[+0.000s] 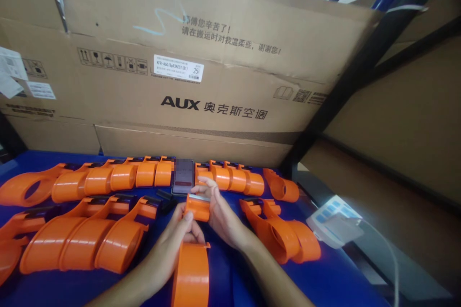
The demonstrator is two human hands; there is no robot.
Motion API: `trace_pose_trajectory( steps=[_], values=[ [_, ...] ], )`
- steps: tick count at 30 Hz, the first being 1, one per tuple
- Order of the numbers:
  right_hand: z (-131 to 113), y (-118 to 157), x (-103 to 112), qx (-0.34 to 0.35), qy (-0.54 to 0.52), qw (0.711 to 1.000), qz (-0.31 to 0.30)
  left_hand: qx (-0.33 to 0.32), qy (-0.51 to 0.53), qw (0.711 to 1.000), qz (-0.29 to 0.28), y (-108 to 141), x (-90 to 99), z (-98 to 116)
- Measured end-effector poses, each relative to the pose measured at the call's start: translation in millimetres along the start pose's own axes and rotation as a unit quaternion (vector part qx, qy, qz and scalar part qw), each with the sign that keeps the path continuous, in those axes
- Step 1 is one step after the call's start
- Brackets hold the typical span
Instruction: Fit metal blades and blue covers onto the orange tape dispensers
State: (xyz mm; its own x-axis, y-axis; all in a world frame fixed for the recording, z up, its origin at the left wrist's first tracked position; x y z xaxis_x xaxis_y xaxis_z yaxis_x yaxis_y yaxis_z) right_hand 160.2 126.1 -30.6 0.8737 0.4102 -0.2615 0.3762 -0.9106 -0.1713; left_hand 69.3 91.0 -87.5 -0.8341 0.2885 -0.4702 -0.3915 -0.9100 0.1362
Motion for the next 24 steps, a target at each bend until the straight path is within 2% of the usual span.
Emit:
trace_pose_trajectory(
  steps=[3, 5, 7, 9, 12, 15, 17, 19, 21, 24],
  values=[
    [-14, -1, 12, 0.033, 0.171, 0.984, 0.036, 0.035, 0.015, 0.999, 0.029, 4, 3.1, 4],
    [-22, 0, 13, 0.050, 0.315, 0.947, 0.035, 0.053, 0.060, 0.996, 0.050, 7, 8.0, 6],
    [-24, 0, 6, 0.066, 0.427, 0.902, 0.003, 0.056, 0.111, 0.990, 0.068, 9, 13.7, 9],
    [-19, 0, -3, 0.075, 0.498, 0.863, -0.041, 0.052, 0.138, 0.986, 0.079, 10, 17.8, 11],
    [-4, 2, -15, 0.061, 0.567, 0.815, -0.101, 0.042, 0.123, 0.988, 0.087, 9, 21.1, 15],
    [1, 4, -19, 0.052, 0.616, 0.778, -0.108, 0.038, 0.083, 0.991, 0.094, 8, 22.8, 15],
    [-3, 4, -19, 0.052, 0.622, 0.776, -0.095, 0.034, 0.062, 0.993, 0.099, 7, 23.7, 15],
    [-14, 5, -15, 0.056, 0.603, 0.793, -0.067, 0.029, 0.051, 0.993, 0.104, 8, 23.9, 15],
    [-32, 6, -6, 0.074, 0.574, 0.815, -0.010, 0.020, 0.046, 0.993, 0.110, 9, 23.4, 17],
    [-63, 13, 11, 0.120, 0.534, 0.831, 0.098, 0.007, 0.044, 0.992, 0.121, 12, 21.9, 20]
  ],
)
Point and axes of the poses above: each hand's wrist, its own y-axis away from the middle knuckle, its own x-axis out of the back of the hand, z = x × y, the point moved 10 cm from there along -y, towards the middle knuckle, and after that the axes turned 2 degrees about -z, right-handed, at the moved point
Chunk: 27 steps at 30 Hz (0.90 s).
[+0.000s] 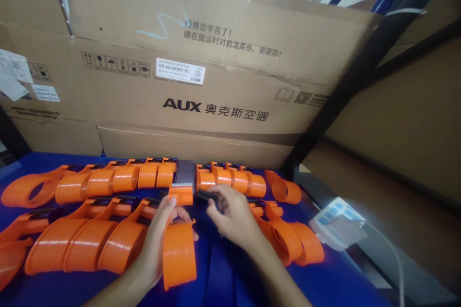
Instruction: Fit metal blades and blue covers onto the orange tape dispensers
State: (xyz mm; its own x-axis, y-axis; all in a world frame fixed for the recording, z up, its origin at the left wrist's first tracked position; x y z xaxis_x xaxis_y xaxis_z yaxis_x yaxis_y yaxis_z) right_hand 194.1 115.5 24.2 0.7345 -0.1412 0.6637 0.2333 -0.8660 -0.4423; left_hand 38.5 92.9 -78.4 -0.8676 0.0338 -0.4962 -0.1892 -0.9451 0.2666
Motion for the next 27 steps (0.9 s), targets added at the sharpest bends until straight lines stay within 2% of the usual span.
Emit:
trace_pose_trajectory(
  steps=[2, 4, 8, 12, 17, 23, 25, 27],
  values=[
    [-2, 1, 14, 0.000, -0.028, 0.999, 0.044, -0.010, 0.002, 1.000, 0.004, 0, -1.5, 3],
    [-7, 3, 18, 0.018, -0.053, 0.997, 0.056, -0.018, -0.006, 1.000, 0.002, -1, -3.7, 5],
    [-19, 5, 7, 0.058, -0.076, 0.995, 0.028, -0.061, -0.037, 0.997, -0.018, -4, -7.9, 9],
    [-18, 7, -2, 0.051, -0.090, 0.994, 0.023, -0.094, -0.060, 0.993, -0.046, -4, -11.4, 10],
    [-10, 9, -1, 0.018, -0.077, 0.996, 0.038, -0.095, -0.058, 0.992, -0.057, -3, -12.7, 7],
    [-17, 6, -3, 0.030, -0.088, 0.995, 0.018, -0.089, -0.057, 0.992, -0.069, -3, -13.8, 6],
    [-12, 4, -3, 0.017, -0.121, 0.992, 0.010, -0.078, -0.048, 0.994, -0.067, -2, -13.2, 4],
    [2, 1, 1, -0.024, -0.151, 0.988, 0.015, -0.059, -0.028, 0.996, -0.062, -1, -13.0, 2]
  ],
)
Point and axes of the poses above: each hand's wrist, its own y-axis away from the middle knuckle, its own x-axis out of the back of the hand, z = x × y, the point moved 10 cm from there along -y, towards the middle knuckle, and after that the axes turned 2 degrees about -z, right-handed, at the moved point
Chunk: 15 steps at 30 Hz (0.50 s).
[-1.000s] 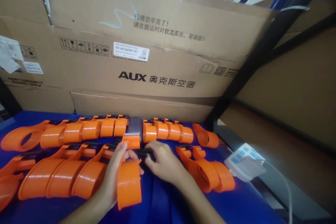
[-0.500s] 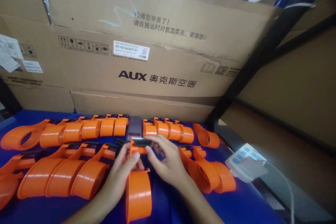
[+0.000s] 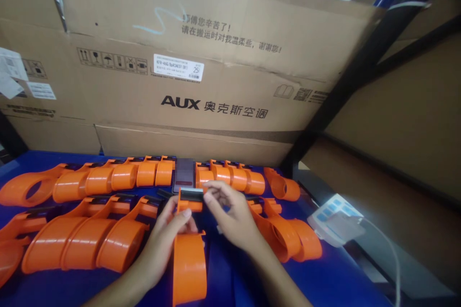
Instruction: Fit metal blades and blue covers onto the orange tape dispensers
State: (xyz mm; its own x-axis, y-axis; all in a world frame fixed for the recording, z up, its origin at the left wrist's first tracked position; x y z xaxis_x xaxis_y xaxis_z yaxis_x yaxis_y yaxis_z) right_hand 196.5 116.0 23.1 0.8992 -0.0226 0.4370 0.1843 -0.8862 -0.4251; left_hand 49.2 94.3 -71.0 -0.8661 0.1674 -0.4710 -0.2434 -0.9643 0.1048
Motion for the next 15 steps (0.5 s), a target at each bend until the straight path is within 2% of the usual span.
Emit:
trace_pose_trajectory(
  steps=[2, 4, 8, 12, 15],
  values=[
    [18, -2, 10, -0.062, 0.027, 0.998, 0.007, 0.015, 0.021, 1.000, 0.005, 1, -1.1, -1],
    [33, -2, 17, -0.114, 0.113, 0.987, -0.017, 0.023, 0.033, 0.999, 0.010, 3, -2.2, 0],
    [49, 4, 23, -0.140, 0.200, 0.968, -0.057, 0.043, 0.029, 0.999, 0.015, 5, -3.0, 0],
    [59, 15, 9, -0.152, 0.227, 0.955, -0.118, 0.041, 0.022, 0.999, 0.023, 5, -1.5, 1],
    [57, 18, -6, -0.144, 0.240, 0.949, -0.148, 0.044, 0.017, 0.998, 0.031, 4, -0.3, 0]
  ],
)
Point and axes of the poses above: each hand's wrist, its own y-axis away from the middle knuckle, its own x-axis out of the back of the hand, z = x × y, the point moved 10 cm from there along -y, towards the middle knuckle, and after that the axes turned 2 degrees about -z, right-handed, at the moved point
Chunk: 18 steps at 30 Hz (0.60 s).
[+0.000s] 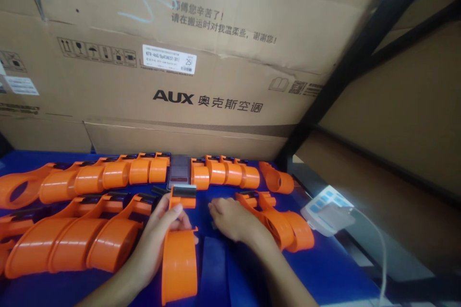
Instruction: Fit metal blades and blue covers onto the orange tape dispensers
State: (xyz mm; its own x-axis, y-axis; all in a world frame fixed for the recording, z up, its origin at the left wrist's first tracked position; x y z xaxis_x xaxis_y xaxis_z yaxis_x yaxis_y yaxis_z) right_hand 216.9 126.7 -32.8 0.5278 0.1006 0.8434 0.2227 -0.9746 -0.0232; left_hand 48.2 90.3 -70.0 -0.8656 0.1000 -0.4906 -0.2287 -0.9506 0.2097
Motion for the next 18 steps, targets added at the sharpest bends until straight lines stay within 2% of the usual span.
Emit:
trace_pose_trajectory(
  steps=[5, 8, 13, 18],
  values=[
    [-28, -5, -11, 0.048, 0.005, 0.999, -0.014, -0.012, 0.005, 1.000, -0.009, -1, -0.7, 0],
    [-37, -7, -8, 0.071, 0.002, 0.997, -0.021, -0.018, 0.004, 1.000, -0.009, -1, -0.1, 2],
    [-28, 5, 11, 0.046, 0.031, 0.998, -0.021, -0.024, 0.005, 1.000, -0.006, 0, 1.8, 5],
    [-21, 18, 0, 0.015, 0.066, 0.993, -0.098, -0.010, 0.000, 1.000, -0.001, -2, 6.5, 0]
  ],
)
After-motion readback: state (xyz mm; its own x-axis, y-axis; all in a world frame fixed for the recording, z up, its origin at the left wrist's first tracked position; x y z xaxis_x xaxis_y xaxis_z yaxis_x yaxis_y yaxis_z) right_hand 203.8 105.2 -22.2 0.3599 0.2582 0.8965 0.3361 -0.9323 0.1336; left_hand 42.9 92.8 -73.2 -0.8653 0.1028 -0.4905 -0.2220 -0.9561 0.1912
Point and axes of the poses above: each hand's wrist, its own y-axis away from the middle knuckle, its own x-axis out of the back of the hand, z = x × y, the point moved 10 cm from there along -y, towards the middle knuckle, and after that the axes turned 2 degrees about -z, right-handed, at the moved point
